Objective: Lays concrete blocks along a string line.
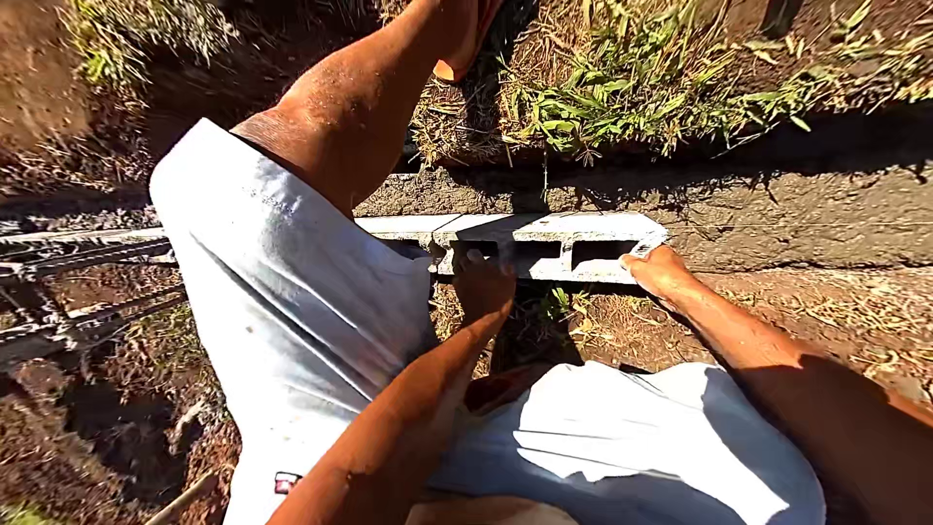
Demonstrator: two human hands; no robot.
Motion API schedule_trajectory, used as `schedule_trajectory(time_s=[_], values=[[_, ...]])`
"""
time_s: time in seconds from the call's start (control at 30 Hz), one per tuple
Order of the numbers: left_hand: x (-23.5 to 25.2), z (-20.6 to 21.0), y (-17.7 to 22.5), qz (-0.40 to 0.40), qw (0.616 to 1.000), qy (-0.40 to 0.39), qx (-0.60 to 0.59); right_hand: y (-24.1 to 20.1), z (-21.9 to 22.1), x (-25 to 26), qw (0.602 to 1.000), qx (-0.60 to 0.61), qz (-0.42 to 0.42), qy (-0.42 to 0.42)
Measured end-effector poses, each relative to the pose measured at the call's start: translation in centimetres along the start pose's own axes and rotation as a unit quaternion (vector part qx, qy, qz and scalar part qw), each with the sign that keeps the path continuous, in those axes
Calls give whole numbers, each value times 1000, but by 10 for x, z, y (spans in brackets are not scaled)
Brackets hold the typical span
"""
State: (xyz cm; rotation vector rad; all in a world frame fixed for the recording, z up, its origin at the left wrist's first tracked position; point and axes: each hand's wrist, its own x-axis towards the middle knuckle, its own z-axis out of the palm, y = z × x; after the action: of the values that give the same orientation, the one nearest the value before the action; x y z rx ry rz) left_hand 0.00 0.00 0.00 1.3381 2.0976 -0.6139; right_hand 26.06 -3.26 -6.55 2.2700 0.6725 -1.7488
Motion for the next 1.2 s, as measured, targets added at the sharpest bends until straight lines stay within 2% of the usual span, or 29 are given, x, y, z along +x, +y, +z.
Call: schedule_trajectory(time_s=[0.07, 0.27, 0.37, 0.53, 0.67, 0.77, 0.87, 1.0, 1.2], values=[[9, 6, -5, 34, 999, 20, -4, 3, 2, 2, 1000, 12, -10, 2], [29, 14, -8, 73, 995, -46, -51, 3, 4, -1, 1000, 23, -6, 13], [35, 11, -4, 70, 991, -116, -14, 1, 6, -4, 999, 35, -11, 22], [47, 8, 9, 40, 983, -180, 28, 0, 4, -6, 999, 31, 1, 32], [61, 15, 18, -9, 986, -167, 21, 6, 5, 1, 999, 40, -8, 28], [57, 22, 21, -23, 987, -157, 33, 8, 2, 2, 993, 113, 21, 19], [57, 25, 19, -28, 986, -162, 35, 1, 8, 2, 986, 152, 28, 59], [56, 20, 26, -43, 982, -178, 52, -10, 9, -3, 989, 102, 58, 88], [59, 22, 24, -34, 983, -166, 71, -20, 7, -8, 991, 58, 90, 83]])
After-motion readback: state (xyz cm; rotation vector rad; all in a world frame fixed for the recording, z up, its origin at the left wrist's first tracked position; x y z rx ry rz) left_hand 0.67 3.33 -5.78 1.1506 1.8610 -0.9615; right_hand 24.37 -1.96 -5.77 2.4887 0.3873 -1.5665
